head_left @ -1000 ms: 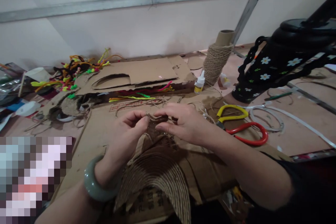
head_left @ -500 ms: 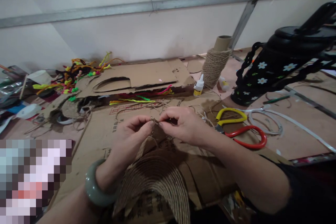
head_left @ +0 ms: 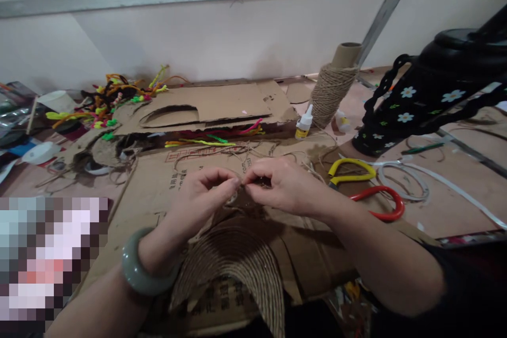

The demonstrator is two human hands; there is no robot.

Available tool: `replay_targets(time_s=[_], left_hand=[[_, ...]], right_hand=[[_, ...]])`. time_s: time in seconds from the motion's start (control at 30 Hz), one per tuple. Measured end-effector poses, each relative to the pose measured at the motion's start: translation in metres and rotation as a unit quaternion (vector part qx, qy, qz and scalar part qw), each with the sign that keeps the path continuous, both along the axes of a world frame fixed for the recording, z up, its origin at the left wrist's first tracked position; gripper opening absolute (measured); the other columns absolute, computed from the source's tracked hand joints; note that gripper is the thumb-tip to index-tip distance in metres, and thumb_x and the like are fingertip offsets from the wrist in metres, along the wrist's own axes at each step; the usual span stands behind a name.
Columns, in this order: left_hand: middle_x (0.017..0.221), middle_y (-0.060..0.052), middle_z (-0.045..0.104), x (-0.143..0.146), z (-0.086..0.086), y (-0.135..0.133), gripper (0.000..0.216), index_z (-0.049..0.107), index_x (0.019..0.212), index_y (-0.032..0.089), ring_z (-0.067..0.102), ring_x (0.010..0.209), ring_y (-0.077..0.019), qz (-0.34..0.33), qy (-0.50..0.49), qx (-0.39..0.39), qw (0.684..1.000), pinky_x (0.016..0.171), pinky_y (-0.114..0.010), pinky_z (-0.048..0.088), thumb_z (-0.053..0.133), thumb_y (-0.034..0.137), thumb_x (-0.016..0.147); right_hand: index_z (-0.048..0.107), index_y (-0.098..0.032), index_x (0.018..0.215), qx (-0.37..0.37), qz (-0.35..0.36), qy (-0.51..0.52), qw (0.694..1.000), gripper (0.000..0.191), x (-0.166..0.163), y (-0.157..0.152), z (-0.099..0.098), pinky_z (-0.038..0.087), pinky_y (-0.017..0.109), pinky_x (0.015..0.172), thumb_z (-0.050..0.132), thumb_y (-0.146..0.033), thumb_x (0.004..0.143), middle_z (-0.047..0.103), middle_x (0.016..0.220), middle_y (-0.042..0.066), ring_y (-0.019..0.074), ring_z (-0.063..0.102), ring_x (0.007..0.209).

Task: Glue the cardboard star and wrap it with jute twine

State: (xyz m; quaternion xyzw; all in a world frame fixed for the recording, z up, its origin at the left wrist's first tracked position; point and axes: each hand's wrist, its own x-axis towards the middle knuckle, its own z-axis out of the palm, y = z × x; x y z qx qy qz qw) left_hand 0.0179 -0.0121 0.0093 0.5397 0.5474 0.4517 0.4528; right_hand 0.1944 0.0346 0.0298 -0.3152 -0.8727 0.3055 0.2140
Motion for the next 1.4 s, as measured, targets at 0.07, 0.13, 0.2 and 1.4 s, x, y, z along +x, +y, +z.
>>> replay_targets(time_s=[0.07,0.13,0.2,1.4], left_hand=[[0.058,0.0,0.059,0.001,0.002,-0.001,0.014,0.07,0.065,0.019,0.05,0.054,-0.0113,-0.005,0.012,0.01,1.0,0.051,-0.021,0.04,0.067,0.031,0.073],[0.057,-0.001,0.058,0.002,0.004,-0.002,0.015,0.07,0.065,0.019,0.049,0.054,-0.012,-0.006,0.012,0.01,1.0,0.05,-0.022,0.04,0.066,0.031,0.073],[0.057,-0.001,0.058,0.001,0.004,-0.002,0.017,0.07,0.065,0.019,0.049,0.053,-0.0126,-0.005,0.013,0.0,1.0,0.048,-0.022,0.04,0.066,0.033,0.074],[0.064,0.002,0.055,0.005,0.008,-0.003,0.008,0.059,0.072,0.016,0.047,0.059,-0.0097,-0.059,0.004,-0.053,0.997,0.055,-0.022,0.038,0.061,0.024,0.071]], right_hand=[[0.068,-0.016,0.075,-0.008,-0.001,-0.011,1.0,0.018,0.0,0.0,-0.001,0.035,0.021,0.059,0.05,-0.017,0.074,0.066,0.07,0.001,0.0098,0.054,0.063],[0.068,-0.016,0.075,-0.013,0.001,-0.016,1.0,0.018,0.0,0.0,0.0,0.036,0.021,0.06,0.05,-0.017,0.073,0.066,0.07,0.001,0.0098,0.054,0.064],[0.068,-0.016,0.074,-0.016,0.003,-0.017,1.0,0.018,0.001,0.001,0.001,0.036,0.021,0.059,0.05,-0.016,0.073,0.065,0.068,0.001,0.0094,0.053,0.063],[0.069,-0.014,0.077,0.012,0.011,-0.029,0.999,0.019,0.002,0.001,0.003,0.035,0.02,0.059,0.051,-0.02,0.075,0.067,0.07,0.003,0.0094,0.055,0.064]])
